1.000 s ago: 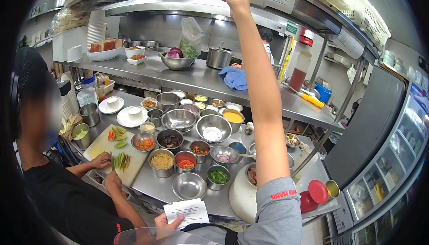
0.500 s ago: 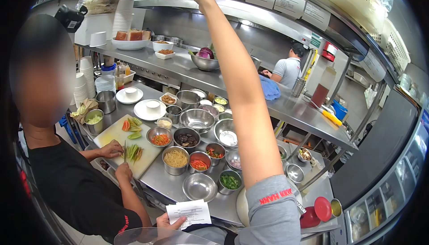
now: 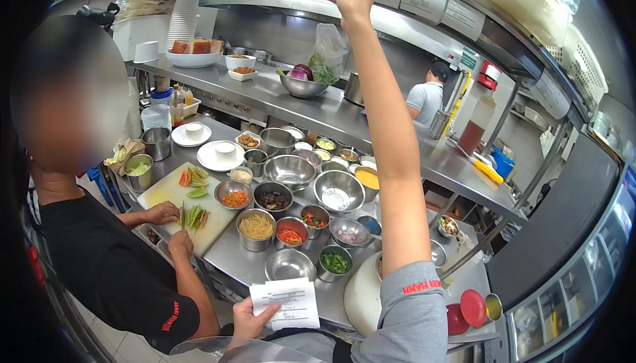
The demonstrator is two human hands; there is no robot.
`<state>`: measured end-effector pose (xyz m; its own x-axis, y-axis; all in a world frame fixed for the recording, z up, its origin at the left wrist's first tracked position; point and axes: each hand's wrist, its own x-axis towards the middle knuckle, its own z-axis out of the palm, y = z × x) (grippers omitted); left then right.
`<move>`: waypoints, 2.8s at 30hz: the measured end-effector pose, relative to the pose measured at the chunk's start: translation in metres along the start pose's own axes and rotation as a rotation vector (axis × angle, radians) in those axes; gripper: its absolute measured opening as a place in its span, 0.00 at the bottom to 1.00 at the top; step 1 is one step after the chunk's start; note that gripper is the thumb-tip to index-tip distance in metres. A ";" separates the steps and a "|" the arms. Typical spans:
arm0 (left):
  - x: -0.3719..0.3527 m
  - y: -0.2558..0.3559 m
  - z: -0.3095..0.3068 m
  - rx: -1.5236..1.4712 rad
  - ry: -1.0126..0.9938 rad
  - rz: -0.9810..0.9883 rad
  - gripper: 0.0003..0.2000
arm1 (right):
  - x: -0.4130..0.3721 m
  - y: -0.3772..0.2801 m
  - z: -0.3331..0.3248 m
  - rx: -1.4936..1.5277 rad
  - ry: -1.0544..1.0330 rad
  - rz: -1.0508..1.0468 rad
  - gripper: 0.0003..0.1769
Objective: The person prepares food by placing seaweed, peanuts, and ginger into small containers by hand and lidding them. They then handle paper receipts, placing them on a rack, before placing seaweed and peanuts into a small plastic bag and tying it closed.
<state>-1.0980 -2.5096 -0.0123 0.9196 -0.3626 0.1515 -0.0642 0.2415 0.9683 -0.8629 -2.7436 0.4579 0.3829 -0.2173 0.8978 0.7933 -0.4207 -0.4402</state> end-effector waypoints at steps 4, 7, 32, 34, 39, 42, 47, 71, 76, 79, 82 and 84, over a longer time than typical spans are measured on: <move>0.030 0.017 0.024 0.073 0.020 0.156 0.11 | 0.074 0.035 -0.020 -0.036 -0.055 -0.027 0.12; 0.062 0.042 0.039 -0.081 0.152 0.248 0.11 | 0.085 0.044 -0.036 -0.205 -0.171 0.063 0.23; 0.133 0.071 0.031 -0.529 0.296 0.473 0.10 | -0.280 -0.019 -0.074 -0.060 -0.629 0.357 0.10; 0.135 0.069 0.029 -0.486 0.323 0.487 0.10 | -0.270 -0.015 -0.087 -0.007 -0.534 0.359 0.16; 0.138 0.072 0.029 -0.496 0.345 0.517 0.10 | -0.262 -0.017 -0.093 0.031 -0.585 0.595 0.19; 0.140 0.076 0.031 -0.473 0.367 0.544 0.09 | -0.287 0.002 -0.070 -0.127 -0.691 0.540 0.17; 0.152 0.081 0.023 -0.397 0.484 0.645 0.09 | -0.256 0.001 -0.041 -0.181 -0.789 0.460 0.17; 0.179 0.064 0.014 -0.347 0.417 0.510 0.09 | 0.164 0.072 0.037 -0.112 -0.143 0.213 0.16; 0.198 0.065 0.005 -0.510 0.333 0.495 0.13 | 0.045 0.024 0.028 -0.094 -0.381 0.295 0.23; 0.197 0.087 0.008 -0.605 0.277 0.535 0.13 | -0.057 -0.001 0.021 -0.416 -0.609 0.264 0.30; 0.199 0.094 0.010 -0.559 0.277 0.567 0.12 | -0.143 -0.004 0.016 -0.559 -1.001 0.466 0.26; 0.201 0.096 0.013 -0.488 0.278 0.593 0.12 | -0.179 -0.012 0.009 -0.637 -1.125 0.456 0.21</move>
<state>-0.9247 -2.5713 0.1138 0.8526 0.1692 0.4945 -0.4529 0.7114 0.5374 -0.9363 -2.6914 0.3020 0.9654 0.2528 0.0636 0.2587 -0.9000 -0.3508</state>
